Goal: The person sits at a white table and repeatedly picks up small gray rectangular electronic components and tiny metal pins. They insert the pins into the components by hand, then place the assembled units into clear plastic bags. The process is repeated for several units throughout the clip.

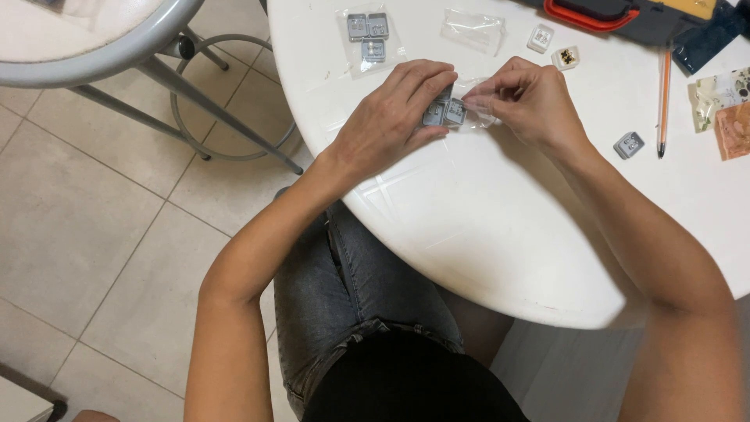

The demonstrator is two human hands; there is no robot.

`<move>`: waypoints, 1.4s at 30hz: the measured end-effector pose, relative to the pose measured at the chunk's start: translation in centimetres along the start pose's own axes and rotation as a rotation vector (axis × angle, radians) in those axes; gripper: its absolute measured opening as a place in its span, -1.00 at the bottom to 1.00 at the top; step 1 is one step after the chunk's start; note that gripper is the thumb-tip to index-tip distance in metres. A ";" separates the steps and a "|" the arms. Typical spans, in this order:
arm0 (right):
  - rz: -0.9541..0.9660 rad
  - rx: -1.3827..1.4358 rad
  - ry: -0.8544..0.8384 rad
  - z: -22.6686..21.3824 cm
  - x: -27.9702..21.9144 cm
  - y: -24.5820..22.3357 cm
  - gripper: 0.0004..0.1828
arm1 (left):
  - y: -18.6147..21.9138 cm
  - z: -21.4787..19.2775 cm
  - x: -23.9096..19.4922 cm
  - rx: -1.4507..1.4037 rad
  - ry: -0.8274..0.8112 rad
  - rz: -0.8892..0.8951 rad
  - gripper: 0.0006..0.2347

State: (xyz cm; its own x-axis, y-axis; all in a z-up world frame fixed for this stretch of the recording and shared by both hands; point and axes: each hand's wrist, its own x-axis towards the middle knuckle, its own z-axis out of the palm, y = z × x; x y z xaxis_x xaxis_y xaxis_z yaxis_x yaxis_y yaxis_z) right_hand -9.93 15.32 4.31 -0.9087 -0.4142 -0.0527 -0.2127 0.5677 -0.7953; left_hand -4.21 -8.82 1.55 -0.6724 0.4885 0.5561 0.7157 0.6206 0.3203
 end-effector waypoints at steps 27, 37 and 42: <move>-0.454 -1.009 0.207 -2.0 -9.8 3.2 -0.86 | 5.7 6.3 3.6 0.211 -0.156 0.049 -0.66; -0.404 -1.036 0.135 -2.6 -9.1 1.1 -0.93 | 5.6 6.2 3.4 0.242 -0.157 0.016 -0.65; 0.096 0.370 0.127 -4.6 -8.5 0.5 -0.89 | 5.9 4.2 3.9 0.042 0.026 0.009 -0.45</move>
State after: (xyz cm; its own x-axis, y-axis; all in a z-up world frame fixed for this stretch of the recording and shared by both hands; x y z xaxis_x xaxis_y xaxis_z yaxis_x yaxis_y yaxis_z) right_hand -3.98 22.36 7.16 -0.9602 -0.2675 -0.0806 -0.0020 0.2952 -0.9554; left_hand -3.35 -0.68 2.40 -0.6604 0.4787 0.5786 0.7130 0.6414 0.2832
